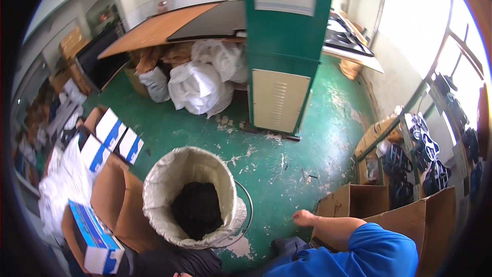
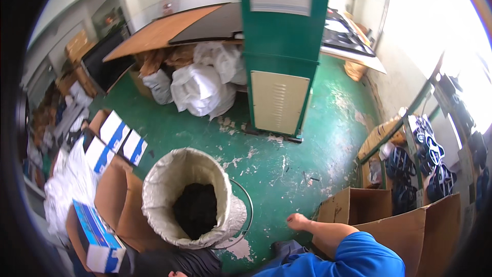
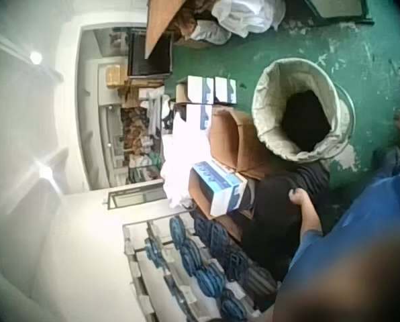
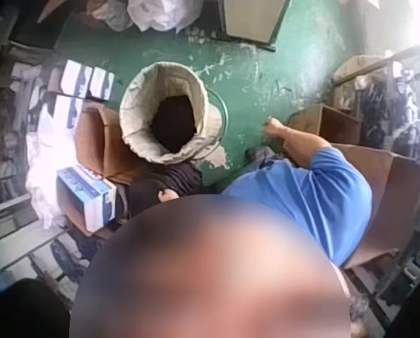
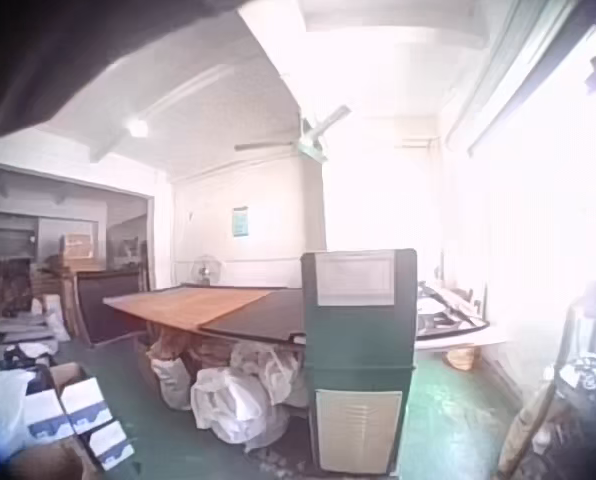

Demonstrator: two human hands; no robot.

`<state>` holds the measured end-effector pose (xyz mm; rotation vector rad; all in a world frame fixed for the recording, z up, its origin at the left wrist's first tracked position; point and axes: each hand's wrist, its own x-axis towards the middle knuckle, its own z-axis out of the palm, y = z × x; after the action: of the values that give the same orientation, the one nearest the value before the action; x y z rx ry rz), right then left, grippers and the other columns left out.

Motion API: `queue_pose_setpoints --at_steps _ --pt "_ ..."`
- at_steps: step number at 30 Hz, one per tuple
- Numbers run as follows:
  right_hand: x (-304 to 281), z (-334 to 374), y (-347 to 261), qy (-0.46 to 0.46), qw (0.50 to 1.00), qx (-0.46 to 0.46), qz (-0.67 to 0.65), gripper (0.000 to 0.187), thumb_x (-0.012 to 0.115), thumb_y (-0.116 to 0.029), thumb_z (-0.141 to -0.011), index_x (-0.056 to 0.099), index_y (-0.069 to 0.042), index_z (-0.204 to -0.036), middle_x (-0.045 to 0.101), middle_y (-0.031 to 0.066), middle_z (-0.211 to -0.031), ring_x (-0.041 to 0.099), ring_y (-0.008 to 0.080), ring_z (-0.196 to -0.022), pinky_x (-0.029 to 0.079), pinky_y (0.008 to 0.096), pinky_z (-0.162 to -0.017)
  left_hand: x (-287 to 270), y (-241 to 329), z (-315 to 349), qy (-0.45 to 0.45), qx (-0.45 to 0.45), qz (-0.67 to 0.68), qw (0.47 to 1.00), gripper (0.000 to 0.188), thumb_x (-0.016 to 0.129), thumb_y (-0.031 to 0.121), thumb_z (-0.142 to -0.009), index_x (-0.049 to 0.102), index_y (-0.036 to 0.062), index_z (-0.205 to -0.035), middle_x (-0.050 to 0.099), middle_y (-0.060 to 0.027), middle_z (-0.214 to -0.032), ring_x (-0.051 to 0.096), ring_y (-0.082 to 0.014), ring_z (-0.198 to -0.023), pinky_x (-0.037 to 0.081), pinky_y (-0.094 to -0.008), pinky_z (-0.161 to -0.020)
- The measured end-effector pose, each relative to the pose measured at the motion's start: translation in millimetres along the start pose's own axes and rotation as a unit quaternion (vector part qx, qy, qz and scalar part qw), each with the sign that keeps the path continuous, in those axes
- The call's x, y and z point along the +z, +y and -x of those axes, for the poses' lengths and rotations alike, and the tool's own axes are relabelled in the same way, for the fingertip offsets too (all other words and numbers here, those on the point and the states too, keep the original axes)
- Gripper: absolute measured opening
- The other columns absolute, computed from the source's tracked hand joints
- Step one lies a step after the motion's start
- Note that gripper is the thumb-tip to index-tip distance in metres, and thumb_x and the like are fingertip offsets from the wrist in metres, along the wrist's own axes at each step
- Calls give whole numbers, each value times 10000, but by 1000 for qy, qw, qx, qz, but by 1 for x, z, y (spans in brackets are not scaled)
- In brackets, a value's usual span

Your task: Operate an industrial pressing machine to shape material components and use a screwdriver to wire a power plug.

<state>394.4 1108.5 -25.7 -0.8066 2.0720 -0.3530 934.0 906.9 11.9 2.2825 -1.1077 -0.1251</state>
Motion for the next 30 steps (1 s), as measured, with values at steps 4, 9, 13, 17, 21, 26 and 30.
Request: queue_pose_setpoints --at_steps 4,9,13,17,21,26,30 --pt "-74 29 39 36 971 138 -190 373 598 -193 -767 683 -70 -1109 699 152 -1033 676 263 -964 545 345 -841 40 139 47 -113 209 276 931 257 605 -10 -841 593 -41 -1096 619 -161 -1054 596 -284 -1015 491 -390 -936" --pt "-109 16 66 54 983 24 -172 349 602 -164 -777 664 -34 -1095 702 148 -947 675 262 -894 543 363 -809 -30 471 187 -210 543 433 688 134 529 -121 -869 630 -55 -927 648 -173 -904 645 -282 -815 552 -346 -725" --pt "-174 1 57 100 967 -13 -235 345 618 -181 -783 655 -21 -1087 692 176 -960 671 268 -906 537 378 -803 -95 642 311 -229 778 465 355 272 674 -44 -720 601 26 -972 653 -121 -944 657 -281 -842 561 -384 -726" --pt "-244 -23 108 171 924 -10 -341 329 626 -127 -841 617 5 -1142 686 137 -986 649 192 -914 529 328 -818 -132 727 417 -356 766 518 131 101 674 144 -732 665 93 -818 673 -60 -903 658 -207 -818 548 -340 -705" --pt "-308 -24 186 303 864 116 -384 322 622 -108 -863 598 36 -1150 677 106 -993 631 163 -891 527 300 -800 -124 794 510 -399 652 641 75 381 542 311 -626 647 -49 -696 654 -148 -719 650 -277 -658 567 -353 -646" --pt "-339 -14 263 279 760 162 -564 147 590 -76 -881 601 7 -1002 558 52 -647 539 112 -562 459 254 -499 -89 909 593 -247 576 774 92 341 633 320 -608 552 -11 -597 591 -130 -678 582 -207 -556 535 -318 -551" --pt "-384 -110 323 206 823 50 -527 154 571 -113 -886 622 -10 -988 547 33 -624 496 109 -496 429 268 -459 -66 962 650 -334 667 665 -36 161 604 219 -651 588 59 -641 577 -52 -664 599 -255 -651 478 -397 -613"
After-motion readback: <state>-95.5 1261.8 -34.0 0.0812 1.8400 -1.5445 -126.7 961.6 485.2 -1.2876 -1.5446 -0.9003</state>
